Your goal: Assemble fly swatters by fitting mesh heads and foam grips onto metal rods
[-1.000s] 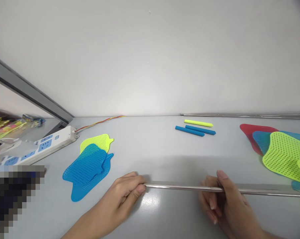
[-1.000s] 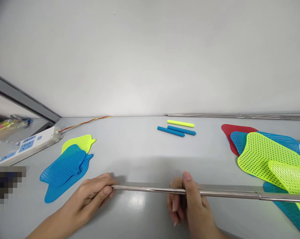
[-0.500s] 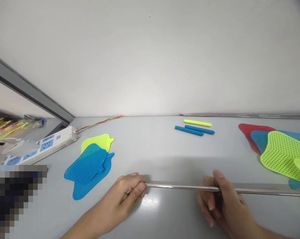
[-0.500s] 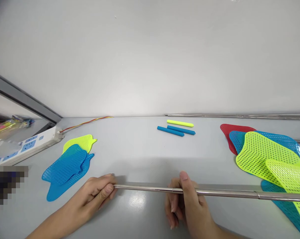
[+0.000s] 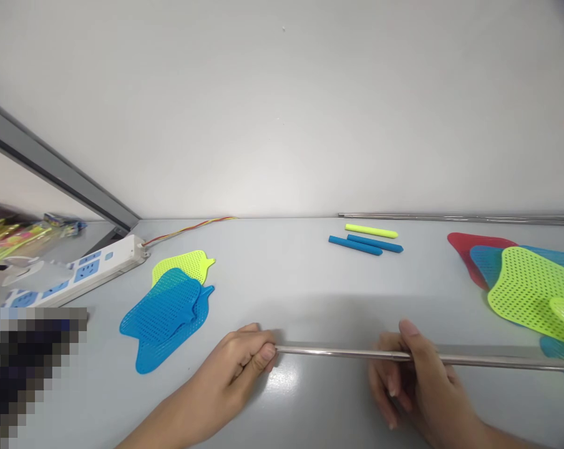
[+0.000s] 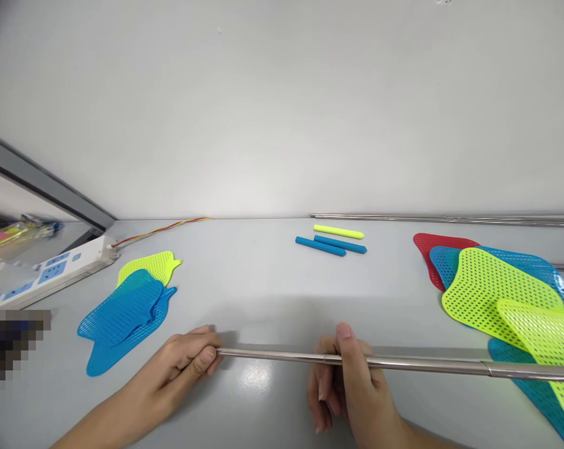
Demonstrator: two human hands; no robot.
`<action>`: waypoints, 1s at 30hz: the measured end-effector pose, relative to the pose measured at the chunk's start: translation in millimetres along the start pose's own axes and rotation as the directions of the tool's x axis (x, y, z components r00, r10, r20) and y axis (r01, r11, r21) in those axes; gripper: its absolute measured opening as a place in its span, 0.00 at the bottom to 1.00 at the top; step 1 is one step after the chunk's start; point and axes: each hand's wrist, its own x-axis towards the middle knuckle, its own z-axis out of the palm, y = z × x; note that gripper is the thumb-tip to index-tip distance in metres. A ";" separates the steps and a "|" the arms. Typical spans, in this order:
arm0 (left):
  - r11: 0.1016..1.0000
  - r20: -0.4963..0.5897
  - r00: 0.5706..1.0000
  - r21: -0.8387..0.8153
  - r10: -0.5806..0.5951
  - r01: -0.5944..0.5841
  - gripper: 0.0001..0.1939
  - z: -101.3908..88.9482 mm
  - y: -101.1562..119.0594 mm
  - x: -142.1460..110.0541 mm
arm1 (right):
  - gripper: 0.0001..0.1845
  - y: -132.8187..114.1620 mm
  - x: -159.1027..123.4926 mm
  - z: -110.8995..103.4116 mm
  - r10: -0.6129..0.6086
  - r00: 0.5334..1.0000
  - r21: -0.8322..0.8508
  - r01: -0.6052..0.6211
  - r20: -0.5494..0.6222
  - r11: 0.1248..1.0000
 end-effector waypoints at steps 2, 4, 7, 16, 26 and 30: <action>1.000 0.009 1.000 0.009 -0.007 0.007 0.18 1.0 0.3 -0.3 | 0.30 -0.2 -0.2 0.3 0.000 1.000 -0.013 0.000 -0.003 1.000; 1.000 0.018 1.000 0.014 -0.014 0.013 0.18 1.7 1.0 -0.6 | 0.30 -0.7 -0.7 0.9 0.000 1.000 -0.026 0.000 -0.012 1.000; 1.000 0.021 1.000 0.011 -0.019 0.018 0.18 2.3 1.8 -1.1 | 0.30 -1.4 -1.2 1.6 -0.004 1.000 -0.028 0.004 -0.022 1.000; 0.998 0.037 0.998 -0.043 -0.051 0.053 0.19 5.2 5.2 -1.3 | 0.30 -0.9 -2.3 1.7 0.011 1.000 -0.044 -0.012 -0.029 0.999; 0.989 0.057 0.994 -0.110 -0.090 0.096 0.19 8.6 7.2 -5.2 | 0.29 1.7 -3.2 1.6 -0.016 1.000 -0.062 0.016 -0.006 0.998; 0.982 0.066 0.993 -0.158 -0.095 0.105 0.19 11.2 9.3 -7.0 | 0.29 3.4 -3.7 0.0 -0.027 1.000 -0.056 0.027 -0.004 0.998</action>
